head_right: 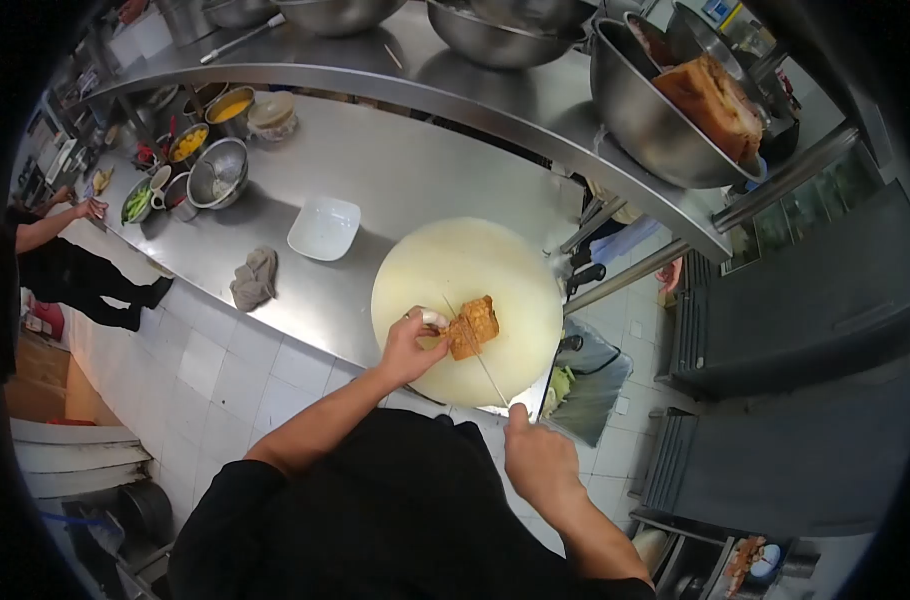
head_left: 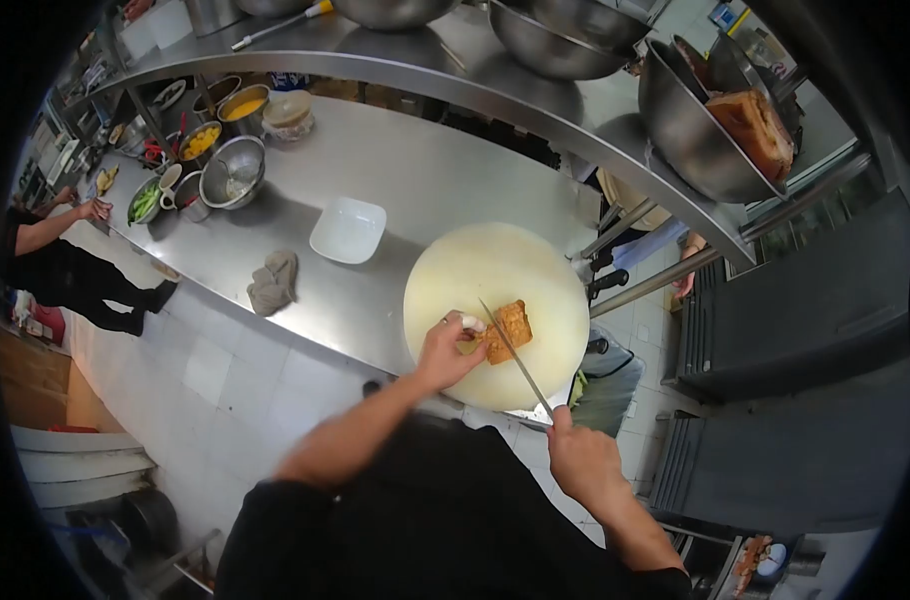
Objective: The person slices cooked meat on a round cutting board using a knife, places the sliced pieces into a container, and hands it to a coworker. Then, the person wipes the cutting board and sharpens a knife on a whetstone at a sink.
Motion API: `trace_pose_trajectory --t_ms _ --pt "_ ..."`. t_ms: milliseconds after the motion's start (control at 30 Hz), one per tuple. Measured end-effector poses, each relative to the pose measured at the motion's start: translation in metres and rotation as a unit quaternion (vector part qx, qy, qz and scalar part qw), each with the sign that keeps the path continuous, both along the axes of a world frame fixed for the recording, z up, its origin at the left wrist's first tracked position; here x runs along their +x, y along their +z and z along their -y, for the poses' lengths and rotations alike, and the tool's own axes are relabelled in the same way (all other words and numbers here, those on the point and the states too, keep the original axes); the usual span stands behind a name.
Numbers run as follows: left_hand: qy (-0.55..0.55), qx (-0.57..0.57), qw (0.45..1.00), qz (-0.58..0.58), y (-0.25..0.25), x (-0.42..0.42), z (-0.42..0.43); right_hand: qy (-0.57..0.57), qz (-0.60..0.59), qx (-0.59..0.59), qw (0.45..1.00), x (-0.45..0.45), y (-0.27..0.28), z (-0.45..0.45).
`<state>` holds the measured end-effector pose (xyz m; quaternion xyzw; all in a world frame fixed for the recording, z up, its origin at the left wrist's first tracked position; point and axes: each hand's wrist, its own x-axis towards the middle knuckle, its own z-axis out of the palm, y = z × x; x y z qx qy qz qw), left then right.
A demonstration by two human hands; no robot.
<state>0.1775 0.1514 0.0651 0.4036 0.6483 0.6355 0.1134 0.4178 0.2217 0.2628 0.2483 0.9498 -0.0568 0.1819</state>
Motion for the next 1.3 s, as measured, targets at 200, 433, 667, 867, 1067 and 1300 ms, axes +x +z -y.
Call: trace_pose_trajectory --t_ms 200,433,667,867,1067,1300 --pt "0.020 0.010 1.000 0.015 -0.001 0.001 -0.002 0.029 0.040 0.049 0.998 0.003 0.013 0.009" --pt "0.015 0.002 1.000 -0.018 -0.003 -0.003 -0.002 0.006 0.033 -0.002 0.999 -0.036 -0.023 -0.006" --pt "0.033 0.025 0.999 0.007 -0.005 0.001 -0.006 -0.017 0.079 -0.023 0.996 -0.042 -0.005 -0.007" --pt "0.001 0.007 1.000 -0.013 0.001 -0.001 0.000 -0.012 -0.074 -0.029 0.997 -0.055 -0.120 -0.033" --pt "0.044 -0.054 0.998 0.004 0.008 -0.001 -0.003 -0.031 -0.073 -0.094 0.992 -0.041 -0.072 -0.037" --pt "0.024 -0.026 0.995 -0.096 0.015 0.011 -0.032 -0.083 -0.042 -0.049 0.994 0.005 0.001 -0.044"
